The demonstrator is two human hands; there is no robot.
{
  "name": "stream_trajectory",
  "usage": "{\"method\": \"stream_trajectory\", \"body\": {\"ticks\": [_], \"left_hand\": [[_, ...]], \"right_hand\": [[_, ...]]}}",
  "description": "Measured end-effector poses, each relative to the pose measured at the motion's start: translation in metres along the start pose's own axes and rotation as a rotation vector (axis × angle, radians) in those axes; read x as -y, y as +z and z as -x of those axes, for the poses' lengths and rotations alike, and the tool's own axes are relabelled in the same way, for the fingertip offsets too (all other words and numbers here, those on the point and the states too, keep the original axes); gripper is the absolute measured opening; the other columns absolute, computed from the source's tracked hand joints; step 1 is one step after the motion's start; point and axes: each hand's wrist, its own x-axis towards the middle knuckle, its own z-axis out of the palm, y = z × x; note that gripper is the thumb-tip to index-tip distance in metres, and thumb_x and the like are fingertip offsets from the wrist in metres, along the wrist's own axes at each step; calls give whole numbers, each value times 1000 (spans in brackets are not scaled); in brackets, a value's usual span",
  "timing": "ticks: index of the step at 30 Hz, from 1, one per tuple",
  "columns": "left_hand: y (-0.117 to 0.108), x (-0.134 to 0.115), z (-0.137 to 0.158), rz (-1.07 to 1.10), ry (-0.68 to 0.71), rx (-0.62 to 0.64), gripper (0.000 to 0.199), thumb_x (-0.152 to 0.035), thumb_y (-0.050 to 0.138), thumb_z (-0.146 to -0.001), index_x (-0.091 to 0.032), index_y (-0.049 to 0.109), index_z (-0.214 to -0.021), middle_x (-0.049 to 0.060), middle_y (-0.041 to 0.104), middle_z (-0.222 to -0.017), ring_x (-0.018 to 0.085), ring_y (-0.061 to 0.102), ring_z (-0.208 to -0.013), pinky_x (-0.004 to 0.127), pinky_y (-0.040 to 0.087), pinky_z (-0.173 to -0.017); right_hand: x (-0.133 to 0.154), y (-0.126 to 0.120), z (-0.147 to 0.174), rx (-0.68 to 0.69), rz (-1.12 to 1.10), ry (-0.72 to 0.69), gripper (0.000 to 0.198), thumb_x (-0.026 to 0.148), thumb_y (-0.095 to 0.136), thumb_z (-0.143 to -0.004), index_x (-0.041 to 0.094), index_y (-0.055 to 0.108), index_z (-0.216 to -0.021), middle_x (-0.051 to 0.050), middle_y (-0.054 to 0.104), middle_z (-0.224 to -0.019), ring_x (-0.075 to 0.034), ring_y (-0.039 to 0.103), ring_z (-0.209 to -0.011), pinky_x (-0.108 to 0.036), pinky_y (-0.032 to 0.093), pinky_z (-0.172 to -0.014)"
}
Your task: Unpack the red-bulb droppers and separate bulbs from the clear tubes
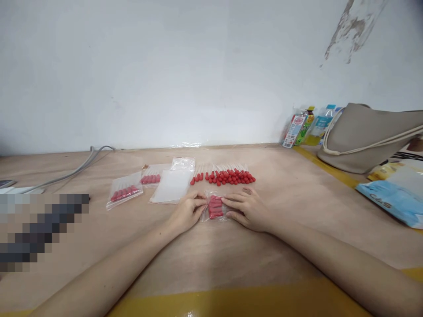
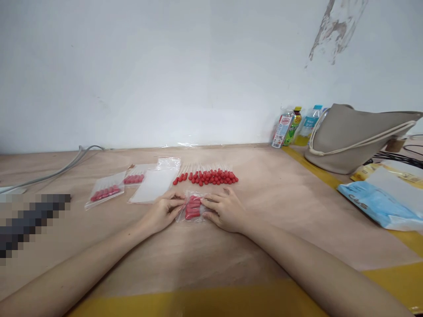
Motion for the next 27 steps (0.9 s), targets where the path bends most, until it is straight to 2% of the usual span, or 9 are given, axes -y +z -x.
{"method": "stream_trajectory", "body": {"ticks": [3, 7, 11, 14, 17, 21, 27], "left_hand": [[-2, 1, -1, 71, 32, 79, 25, -17, 46, -83, -25, 67, -96, 3, 63, -96, 15, 58, -89, 27, 44, -82], [-6, -2, -4, 164, 37, 133, 23, -26, 48, -84, -26, 66, -99, 3, 63, -101, 17, 57, -95, 27, 43, -85], [-10, -6, -6, 209, 9, 174, 26, -30, 52, -82, -22, 63, -104, 5, 61, -99, 17, 57, -91, 26, 44, -80], [-11, -10, -6, 164, 6, 203, 31, -35, 58, -77, -20, 62, -104, 5, 60, -94, 17, 56, -85, 26, 44, -75], [-8, -12, -4, 94, 45, 167, 35, -35, 61, -75, -21, 60, -107, 5, 58, -96, 17, 54, -88, 28, 44, -79], [-2, -14, -1, -38, 130, 111, 24, -26, 49, -83, -19, 57, -104, 5, 56, -97, 17, 53, -88, 28, 43, -79], [4, -14, 0, -201, 154, 72, 16, -20, 39, -85, -19, 52, -95, 5, 54, -90, 17, 52, -82, 28, 43, -73]], "right_hand": [[-5, 1, 1, 19, -19, -5, 35, 37, 41, -89, 26, 50, -120, -6, 56, -120, -20, 51, -109, -47, 25, -96], [-8, 1, 1, 25, -32, 12, 35, 37, 42, -88, 28, 49, -121, -5, 55, -121, -20, 52, -109, -47, 28, -96], [-6, 0, -1, 22, -53, 49, 34, 35, 43, -88, 27, 50, -120, -5, 56, -120, -20, 52, -109, -47, 30, -94], [-4, 2, -2, -15, -57, 88, 33, 35, 44, -87, 26, 53, -117, -5, 58, -117, -20, 54, -107, -45, 33, -93], [-3, 6, -3, -57, -54, 124, 31, 35, 45, -86, 27, 55, -115, -4, 60, -114, -19, 56, -104, -43, 34, -91], [-3, 10, -4, -87, -53, 140, 30, 35, 44, -87, 27, 56, -113, -4, 61, -113, -18, 57, -103, -42, 31, -93], [-6, 9, -4, -69, -71, 118, 31, 36, 44, -87, 26, 55, -114, -4, 60, -114, -18, 56, -103, -43, 30, -94]]}}
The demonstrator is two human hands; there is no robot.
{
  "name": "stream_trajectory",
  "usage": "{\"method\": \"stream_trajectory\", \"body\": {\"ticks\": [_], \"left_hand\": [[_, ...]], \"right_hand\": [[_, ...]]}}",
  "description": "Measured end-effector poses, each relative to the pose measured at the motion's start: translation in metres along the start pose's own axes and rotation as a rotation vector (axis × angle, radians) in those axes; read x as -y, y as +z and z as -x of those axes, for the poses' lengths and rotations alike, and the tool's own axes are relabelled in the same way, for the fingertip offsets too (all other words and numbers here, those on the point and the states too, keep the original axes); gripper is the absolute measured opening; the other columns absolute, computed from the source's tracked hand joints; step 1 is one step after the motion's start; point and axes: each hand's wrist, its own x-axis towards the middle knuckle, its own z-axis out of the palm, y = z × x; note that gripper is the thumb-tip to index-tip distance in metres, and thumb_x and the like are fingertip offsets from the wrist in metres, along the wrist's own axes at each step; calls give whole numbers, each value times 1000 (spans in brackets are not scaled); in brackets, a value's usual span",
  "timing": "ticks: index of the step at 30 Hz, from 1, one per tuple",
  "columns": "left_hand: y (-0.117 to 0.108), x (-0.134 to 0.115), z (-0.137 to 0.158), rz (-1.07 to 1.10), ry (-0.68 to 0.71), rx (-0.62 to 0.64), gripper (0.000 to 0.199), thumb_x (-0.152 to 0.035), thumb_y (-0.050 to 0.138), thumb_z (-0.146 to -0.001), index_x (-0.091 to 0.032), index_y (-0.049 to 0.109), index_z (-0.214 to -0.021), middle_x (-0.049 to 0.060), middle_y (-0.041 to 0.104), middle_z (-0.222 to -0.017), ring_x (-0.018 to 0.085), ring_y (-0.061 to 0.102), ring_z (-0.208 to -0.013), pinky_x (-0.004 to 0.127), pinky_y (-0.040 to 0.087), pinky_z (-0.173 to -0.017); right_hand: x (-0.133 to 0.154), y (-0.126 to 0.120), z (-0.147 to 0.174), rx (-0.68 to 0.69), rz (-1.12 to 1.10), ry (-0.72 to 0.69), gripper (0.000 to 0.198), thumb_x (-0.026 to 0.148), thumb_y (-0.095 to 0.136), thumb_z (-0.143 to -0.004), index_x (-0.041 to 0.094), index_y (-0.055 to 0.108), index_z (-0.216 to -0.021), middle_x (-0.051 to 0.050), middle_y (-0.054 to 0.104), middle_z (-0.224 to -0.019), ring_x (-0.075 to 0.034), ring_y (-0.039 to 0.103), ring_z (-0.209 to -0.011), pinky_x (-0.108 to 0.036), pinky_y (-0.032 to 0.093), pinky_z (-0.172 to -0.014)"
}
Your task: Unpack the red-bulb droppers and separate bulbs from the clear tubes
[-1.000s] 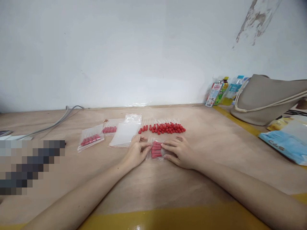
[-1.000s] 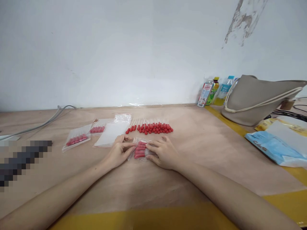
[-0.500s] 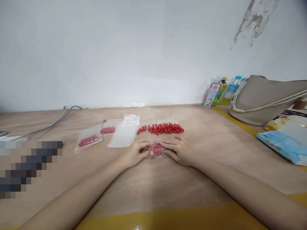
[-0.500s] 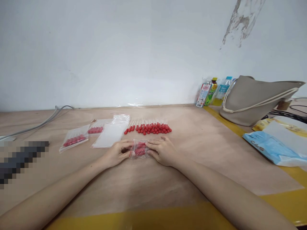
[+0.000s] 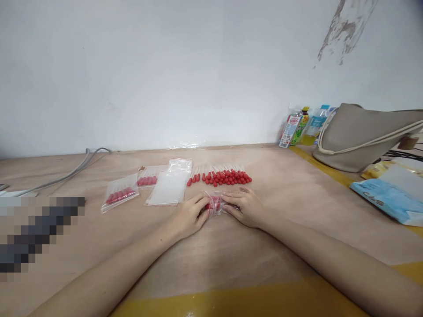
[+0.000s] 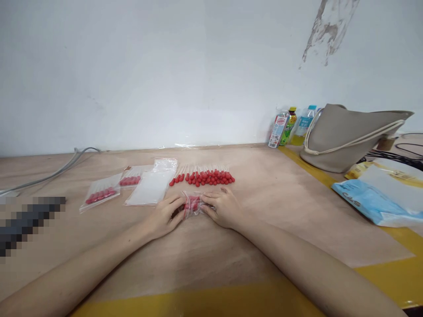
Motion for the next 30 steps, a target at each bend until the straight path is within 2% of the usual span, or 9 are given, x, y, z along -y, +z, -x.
{"method": "stream_trajectory", "body": {"ticks": [4, 8, 16, 20, 23, 25, 27, 30], "left_hand": [[2, -1, -1, -42, -16, -1, 19, -22, 37, -87, -18, 51, -98, 6, 55, -90, 17, 52, -82, 29, 42, -73], [1, -1, -2, -16, -49, 30, 12, -24, 43, -84, -18, 53, -87, 4, 56, -81, 17, 51, -76, 28, 41, -68], [-2, 4, -5, 301, -215, -7, 11, -19, 45, -80, -17, 55, -83, -1, 55, -71, 11, 49, -62, 21, 38, -56], [-7, 10, -7, 403, -221, 20, 10, -20, 47, -79, -16, 55, -82, 1, 58, -75, 11, 53, -65, 22, 42, -58], [-12, 14, -9, 422, -248, -17, 12, -23, 48, -79, -15, 56, -84, 3, 60, -79, 12, 56, -67, 23, 45, -60], [-19, 20, -10, 439, -266, -25, 14, -25, 49, -79, -15, 57, -86, 4, 62, -82, 13, 59, -69, 24, 47, -62], [-33, 30, -11, 487, -275, 24, 17, -28, 52, -77, -15, 58, -87, 5, 64, -83, 14, 61, -71, 26, 49, -64], [-67, 49, -11, 524, -326, 131, 22, -33, 57, -75, -16, 59, -87, 5, 67, -83, 17, 63, -75, 28, 50, -67]], "right_hand": [[-1, 0, 0, 14, 2, 4, 32, 36, 45, -86, 26, 54, -116, -5, 60, -114, -19, 56, -104, -45, 30, -95], [-2, 0, -1, 14, -7, 13, 32, 36, 44, -86, 26, 54, -116, -5, 59, -115, -19, 55, -106, -45, 29, -96], [-6, 0, -2, 44, -42, 2, 37, 41, 47, -84, 27, 53, -118, -4, 58, -117, -19, 53, -109, -46, 27, -99], [-9, 1, -3, 70, -82, 14, 39, 42, 47, -84, 27, 50, -120, -5, 57, -119, -20, 51, -112, -46, 28, -99], [-14, 1, -4, 98, -110, 13, 41, 42, 47, -84, 27, 48, -122, -5, 55, -122, -21, 49, -114, -46, 28, -100], [-18, 0, -4, 118, -120, 4, 43, 43, 46, -84, 27, 47, -124, -4, 53, -123, -21, 47, -116, -45, 27, -100], [-22, 0, -4, 133, -125, -8, 43, 44, 45, -85, 27, 47, -124, -4, 52, -125, -21, 46, -117, -44, 28, -101], [-26, 0, -3, 145, -131, -23, 44, 45, 46, -84, 27, 47, -124, -3, 52, -125, -20, 45, -118, -42, 29, -101]]}}
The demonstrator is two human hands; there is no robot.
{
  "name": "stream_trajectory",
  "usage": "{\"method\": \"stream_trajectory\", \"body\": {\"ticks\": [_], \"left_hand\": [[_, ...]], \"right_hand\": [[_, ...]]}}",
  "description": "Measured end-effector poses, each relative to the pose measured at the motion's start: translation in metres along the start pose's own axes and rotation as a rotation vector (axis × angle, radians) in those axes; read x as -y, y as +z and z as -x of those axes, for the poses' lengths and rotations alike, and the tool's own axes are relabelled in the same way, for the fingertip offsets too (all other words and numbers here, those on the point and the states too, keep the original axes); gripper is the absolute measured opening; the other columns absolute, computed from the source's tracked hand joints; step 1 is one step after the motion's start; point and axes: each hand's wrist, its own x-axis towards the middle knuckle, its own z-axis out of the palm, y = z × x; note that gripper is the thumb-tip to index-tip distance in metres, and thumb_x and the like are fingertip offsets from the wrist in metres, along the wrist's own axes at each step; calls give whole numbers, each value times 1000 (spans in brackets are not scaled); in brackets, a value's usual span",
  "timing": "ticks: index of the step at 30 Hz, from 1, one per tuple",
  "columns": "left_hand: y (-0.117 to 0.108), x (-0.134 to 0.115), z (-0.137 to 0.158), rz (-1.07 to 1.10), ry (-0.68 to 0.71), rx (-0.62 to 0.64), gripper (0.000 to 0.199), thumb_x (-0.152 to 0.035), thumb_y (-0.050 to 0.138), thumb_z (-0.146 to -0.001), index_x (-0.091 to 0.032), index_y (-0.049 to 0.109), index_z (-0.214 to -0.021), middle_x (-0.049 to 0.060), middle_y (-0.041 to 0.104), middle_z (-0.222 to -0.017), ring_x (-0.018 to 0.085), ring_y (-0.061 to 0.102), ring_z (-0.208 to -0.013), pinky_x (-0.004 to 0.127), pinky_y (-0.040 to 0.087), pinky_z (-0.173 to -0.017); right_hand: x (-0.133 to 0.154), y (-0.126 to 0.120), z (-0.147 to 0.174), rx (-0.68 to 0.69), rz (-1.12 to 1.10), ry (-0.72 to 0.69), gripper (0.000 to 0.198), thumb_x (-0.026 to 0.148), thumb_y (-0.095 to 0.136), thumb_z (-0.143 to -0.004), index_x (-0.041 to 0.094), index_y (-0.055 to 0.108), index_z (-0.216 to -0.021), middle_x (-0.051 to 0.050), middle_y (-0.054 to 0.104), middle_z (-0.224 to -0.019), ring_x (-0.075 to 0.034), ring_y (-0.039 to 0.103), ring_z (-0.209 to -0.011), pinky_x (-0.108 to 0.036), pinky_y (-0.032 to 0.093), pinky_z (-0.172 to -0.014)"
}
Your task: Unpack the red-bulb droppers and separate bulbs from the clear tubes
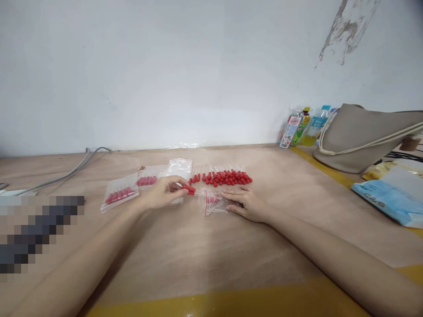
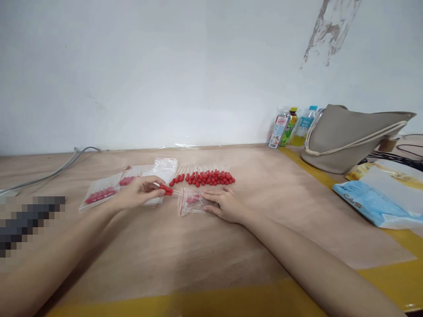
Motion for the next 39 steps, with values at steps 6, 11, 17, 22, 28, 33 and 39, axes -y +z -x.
{"method": "stream_trajectory", "body": {"ticks": [6, 11, 17, 22, 28, 33, 39], "left_hand": [[-60, -9, 14, -20, -102, -267, 28, -38, 63, -70, -19, 60, -91, 5, 68, -94, 20, 63, -88, 31, 52, -74], [-27, -1, -10, -153, 48, -627, 24, -34, 60, -72, -16, 59, -87, 5, 65, -86, 16, 63, -76, 30, 54, -67], [21, 21, -62, -574, 247, -458, 16, -25, 50, -79, -17, 61, -86, 5, 58, -84, 15, 57, -75, 28, 49, -69], [34, 29, -78, -703, 190, -358, 17, -29, 52, -80, -17, 63, -85, 5, 55, -82, 17, 56, -73, 28, 45, -68], [34, 32, -66, -629, 176, -343, 31, -39, 57, -77, -17, 62, -98, 6, 58, -88, 19, 56, -80, 31, 44, -75], [35, 30, -64, -646, 190, -378, 29, -39, 55, -78, -18, 64, -95, 7, 57, -92, 22, 52, -91, 36, 41, -84], [36, 31, -79, -657, 273, -261, 19, -27, 47, -82, -18, 63, -89, 7, 57, -97, 20, 53, -91, 33, 42, -83]], "right_hand": [[1, 1, 1, -14, 1, 6, 43, 44, 46, -84, 26, 47, -124, -5, 52, -125, -20, 45, -117, -44, 27, -101], [3, 1, 1, -34, 1, -7, 42, 42, 47, -84, 26, 48, -124, -5, 53, -123, -20, 47, -116, -43, 29, -100], [5, 0, 1, -48, 10, 6, 41, 41, 48, -84, 26, 49, -122, -5, 55, -122, -20, 48, -115, -43, 29, -100], [5, 1, 1, -49, 14, 12, 41, 41, 48, -84, 25, 50, -122, -5, 55, -122, -20, 48, -115, -42, 29, -100], [6, 1, 1, -52, 6, 9, 41, 40, 48, -84, 25, 50, -122, -5, 55, -122, -20, 48, -115, -43, 30, -100], [5, 1, 1, -62, 11, 2, 41, 41, 49, -84, 26, 50, -122, -6, 55, -121, -21, 49, -114, -43, 31, -99], [5, 1, 1, -63, 9, 1, 40, 41, 48, -84, 25, 51, -120, -5, 56, -121, -20, 49, -114, -42, 31, -99]]}}
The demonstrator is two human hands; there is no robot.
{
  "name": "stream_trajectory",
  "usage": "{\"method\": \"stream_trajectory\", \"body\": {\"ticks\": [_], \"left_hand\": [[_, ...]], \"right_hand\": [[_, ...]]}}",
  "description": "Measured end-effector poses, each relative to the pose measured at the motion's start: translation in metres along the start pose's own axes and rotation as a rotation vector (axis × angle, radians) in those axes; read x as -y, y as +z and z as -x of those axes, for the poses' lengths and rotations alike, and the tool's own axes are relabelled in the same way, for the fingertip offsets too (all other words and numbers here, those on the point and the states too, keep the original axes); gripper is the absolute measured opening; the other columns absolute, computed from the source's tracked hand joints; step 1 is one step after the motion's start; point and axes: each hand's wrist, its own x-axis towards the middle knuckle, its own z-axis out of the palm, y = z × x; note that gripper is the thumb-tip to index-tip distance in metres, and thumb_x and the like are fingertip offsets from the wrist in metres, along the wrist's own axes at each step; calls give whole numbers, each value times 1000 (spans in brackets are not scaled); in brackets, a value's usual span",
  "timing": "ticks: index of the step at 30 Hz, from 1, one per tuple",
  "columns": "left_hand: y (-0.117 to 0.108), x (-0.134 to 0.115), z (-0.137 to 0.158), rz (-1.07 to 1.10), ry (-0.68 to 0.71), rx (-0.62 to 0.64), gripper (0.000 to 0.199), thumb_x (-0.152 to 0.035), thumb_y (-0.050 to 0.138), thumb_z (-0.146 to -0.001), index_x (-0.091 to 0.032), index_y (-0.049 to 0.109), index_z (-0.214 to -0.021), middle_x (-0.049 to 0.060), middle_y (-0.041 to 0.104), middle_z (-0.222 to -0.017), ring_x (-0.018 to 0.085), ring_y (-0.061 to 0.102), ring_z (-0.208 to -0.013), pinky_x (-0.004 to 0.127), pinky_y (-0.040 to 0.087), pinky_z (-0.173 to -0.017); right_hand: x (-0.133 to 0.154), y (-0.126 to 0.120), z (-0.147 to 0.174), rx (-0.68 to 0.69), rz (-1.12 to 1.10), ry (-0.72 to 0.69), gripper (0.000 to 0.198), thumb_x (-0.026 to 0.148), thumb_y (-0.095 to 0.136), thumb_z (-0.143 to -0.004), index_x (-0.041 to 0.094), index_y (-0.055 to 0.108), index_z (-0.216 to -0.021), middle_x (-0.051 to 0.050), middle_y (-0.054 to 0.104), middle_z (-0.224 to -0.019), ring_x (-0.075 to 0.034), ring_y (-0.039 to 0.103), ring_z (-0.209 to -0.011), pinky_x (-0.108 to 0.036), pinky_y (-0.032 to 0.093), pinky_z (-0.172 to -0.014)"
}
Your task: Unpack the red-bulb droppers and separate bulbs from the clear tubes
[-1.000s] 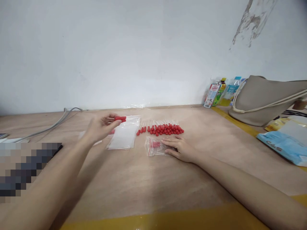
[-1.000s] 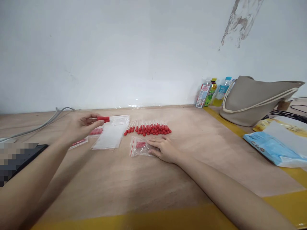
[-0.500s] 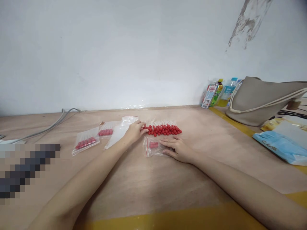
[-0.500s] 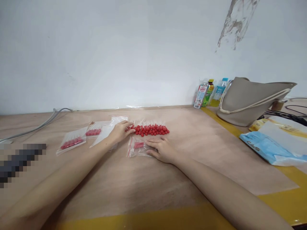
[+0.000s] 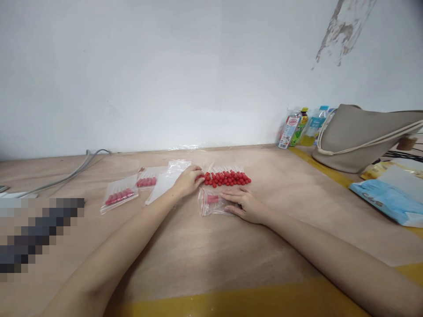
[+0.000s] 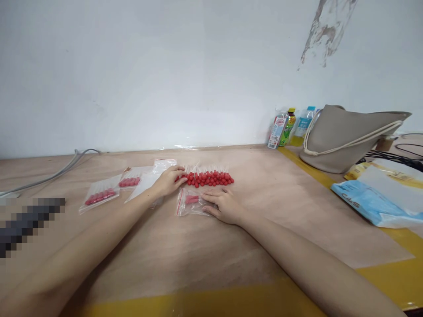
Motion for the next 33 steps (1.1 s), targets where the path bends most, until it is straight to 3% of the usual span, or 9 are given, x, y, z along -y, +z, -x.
{"method": "stream_trajectory", "body": {"ticks": [4, 14, 20, 25, 28, 33], "left_hand": [[0, 1, 0, -5, -13, -38, 19, -24, 42, -83, -17, 60, -83, 5, 58, -84, 18, 54, -81, 32, 43, -77], [3, -6, 6, 44, 9, -115, 19, -33, 47, -83, -17, 57, -82, 6, 58, -86, 18, 53, -85, 31, 42, -79], [-17, -24, 37, 160, -149, -290, 18, -29, 43, -85, -18, 58, -84, 4, 59, -84, 16, 53, -84, 30, 43, -79], [-21, -46, 68, 340, -93, -90, 16, -27, 50, -81, -19, 64, -83, 5, 61, -89, 16, 56, -83, 28, 45, -78], [-18, -56, 69, 407, -107, 26, 20, -28, 49, -83, -20, 65, -89, 5, 62, -93, 16, 57, -85, 28, 45, -78], [-13, -59, 64, 374, -121, 152, 20, -35, 55, -79, -17, 64, -81, 4, 56, -83, 13, 52, -69, 24, 43, -62]], "right_hand": [[0, 0, 0, -1, 1, -1, 40, 41, 49, -83, 26, 51, -121, -6, 56, -120, -20, 49, -114, -42, 32, -98], [1, 0, 0, -2, 1, 0, 40, 41, 48, -84, 25, 51, -121, -6, 56, -120, -20, 48, -114, -43, 31, -99], [-1, 0, 0, -3, 4, -22, 41, 41, 48, -84, 25, 51, -121, -6, 56, -120, -20, 49, -114, -42, 32, -98], [-1, -2, 0, 30, -9, -31, 41, 39, 47, -84, 26, 48, -123, -5, 54, -123, -20, 47, -115, -43, 30, -99], [-1, -3, 0, 56, -33, -60, 41, 39, 48, -84, 26, 48, -123, -5, 53, -123, -20, 46, -116, -45, 27, -101], [-2, -5, -1, 92, -61, -85, 42, 40, 49, -84, 27, 47, -124, -4, 53, -124, -20, 46, -116, -45, 25, -101]]}}
